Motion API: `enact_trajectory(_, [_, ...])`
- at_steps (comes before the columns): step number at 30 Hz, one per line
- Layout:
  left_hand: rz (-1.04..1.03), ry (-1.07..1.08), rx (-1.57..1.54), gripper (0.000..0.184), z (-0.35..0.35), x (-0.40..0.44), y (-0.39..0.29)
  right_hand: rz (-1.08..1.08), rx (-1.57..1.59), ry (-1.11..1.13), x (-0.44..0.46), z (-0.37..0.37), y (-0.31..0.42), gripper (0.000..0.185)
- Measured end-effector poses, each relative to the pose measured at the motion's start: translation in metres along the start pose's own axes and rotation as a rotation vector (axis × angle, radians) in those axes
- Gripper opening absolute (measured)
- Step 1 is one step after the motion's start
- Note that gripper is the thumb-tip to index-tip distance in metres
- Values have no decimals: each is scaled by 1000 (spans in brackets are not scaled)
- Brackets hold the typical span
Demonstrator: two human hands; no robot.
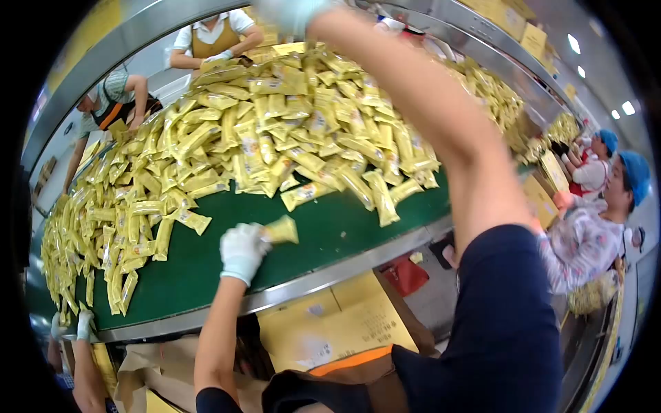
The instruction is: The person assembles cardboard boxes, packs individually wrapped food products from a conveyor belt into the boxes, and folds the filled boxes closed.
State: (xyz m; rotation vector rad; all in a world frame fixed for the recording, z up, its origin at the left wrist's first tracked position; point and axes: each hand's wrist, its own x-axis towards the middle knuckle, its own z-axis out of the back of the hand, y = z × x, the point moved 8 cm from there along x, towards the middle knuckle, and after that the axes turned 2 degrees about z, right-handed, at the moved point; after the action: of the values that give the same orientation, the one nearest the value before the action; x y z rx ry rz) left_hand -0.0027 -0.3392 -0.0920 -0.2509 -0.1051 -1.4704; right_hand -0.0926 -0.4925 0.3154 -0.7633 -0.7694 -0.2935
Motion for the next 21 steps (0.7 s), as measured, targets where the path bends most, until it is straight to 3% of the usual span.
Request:
enact_trajectory(1, [153,-48,37,44,-2,-4,24,-124,381,323,-47,-26,25,34])
enact_trajectory(3, [346,-64,161,85,11,-28,41,-121,484,451,-158,36,124,33])
enact_trajectory(4, [305,-81,175,87,18,-37,34,-127,582,1011,-203,51,175,31])
enact_trajectory(5, [265,-97,186,89,25,-47,28,-20,1025,486,-272,66,202,33])
enact_trajectory(6, [214,-78,57,87,24,-58,22,-253,1166,822,-326,69,226,34])
enact_trajectory(7, [137,-71,-76,75,34,-74,5,-447,1193,857,-385,69,240,35])
enact_trajectory(8, [100,155,-360,69,31,-87,-13,-671,1101,672,-441,73,241,37])
enact_trajectory(9, [77,388,-649,64,30,-108,-37,-738,731,560,-487,88,240,44])
enact_trajectory(10, [-77,506,-668,60,39,-132,-67,-931,605,615,-528,101,241,56])
enact_trajectory(11, [-57,516,-530,64,12,-161,-67,-1055,523,711,-572,103,253,64])
enact_trajectory(13, [305,659,30,74,-4,-202,-68,-1148,870,1000,-610,101,285,68])
enact_trajectory(14, [355,351,263,84,-17,-227,-63,-1158,841,1080,-608,108,289,68])
enact_trajectory(17, [658,247,-230,90,-75,-273,-45,-1321,862,946,-621,112,283,66])
enact_trajectory(19, [696,41,-531,80,-101,-280,-5,-1812,1279,494,-664,95,298,54])
enact_trajectory(21, [882,93,-1320,68,-99,-285,-11,-1786,1210,495,-651,114,294,53])
